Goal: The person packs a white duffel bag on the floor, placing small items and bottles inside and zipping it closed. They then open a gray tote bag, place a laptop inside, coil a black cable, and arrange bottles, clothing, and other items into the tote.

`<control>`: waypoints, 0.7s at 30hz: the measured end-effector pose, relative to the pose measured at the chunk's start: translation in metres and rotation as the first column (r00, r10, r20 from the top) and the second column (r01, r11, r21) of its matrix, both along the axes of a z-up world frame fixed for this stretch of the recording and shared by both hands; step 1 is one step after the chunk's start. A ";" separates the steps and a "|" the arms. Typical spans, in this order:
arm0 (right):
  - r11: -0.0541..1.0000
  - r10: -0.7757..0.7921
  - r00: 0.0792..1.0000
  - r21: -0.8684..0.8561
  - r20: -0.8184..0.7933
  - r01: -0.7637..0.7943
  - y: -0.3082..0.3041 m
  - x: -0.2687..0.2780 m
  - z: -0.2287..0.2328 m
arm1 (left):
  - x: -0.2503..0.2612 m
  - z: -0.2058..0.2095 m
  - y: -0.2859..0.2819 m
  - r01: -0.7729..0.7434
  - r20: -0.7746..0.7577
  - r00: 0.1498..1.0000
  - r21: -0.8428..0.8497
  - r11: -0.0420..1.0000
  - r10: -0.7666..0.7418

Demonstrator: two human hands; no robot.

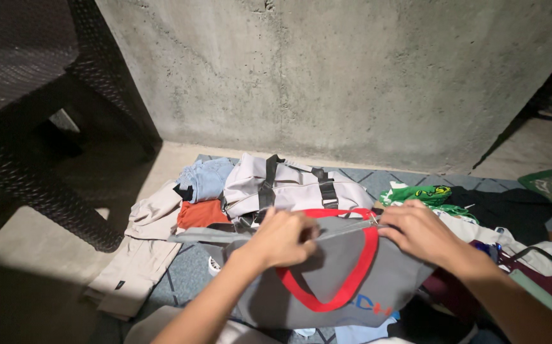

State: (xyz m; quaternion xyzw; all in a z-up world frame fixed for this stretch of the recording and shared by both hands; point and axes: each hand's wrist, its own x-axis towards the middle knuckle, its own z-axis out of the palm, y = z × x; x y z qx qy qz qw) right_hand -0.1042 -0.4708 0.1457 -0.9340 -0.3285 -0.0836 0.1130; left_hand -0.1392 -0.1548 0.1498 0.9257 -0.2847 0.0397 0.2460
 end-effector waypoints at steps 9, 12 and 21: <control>0.980 -0.060 0.998 0.191 0.020 0.055 -0.005 -0.024 -0.004 | 0.000 0.000 -0.114 -0.156 0.129 0.975 -0.192 0.969 0.182; 0.982 -0.088 0.996 0.167 -0.035 0.092 -0.003 -0.028 -0.004 | -0.002 0.002 -0.129 -0.263 -0.005 0.965 -0.096 0.960 0.264; 0.985 -0.124 0.992 0.122 -0.017 0.125 0.004 -0.035 0.005 | 0.027 -0.018 -0.130 -0.390 -0.449 0.875 -0.431 0.814 0.182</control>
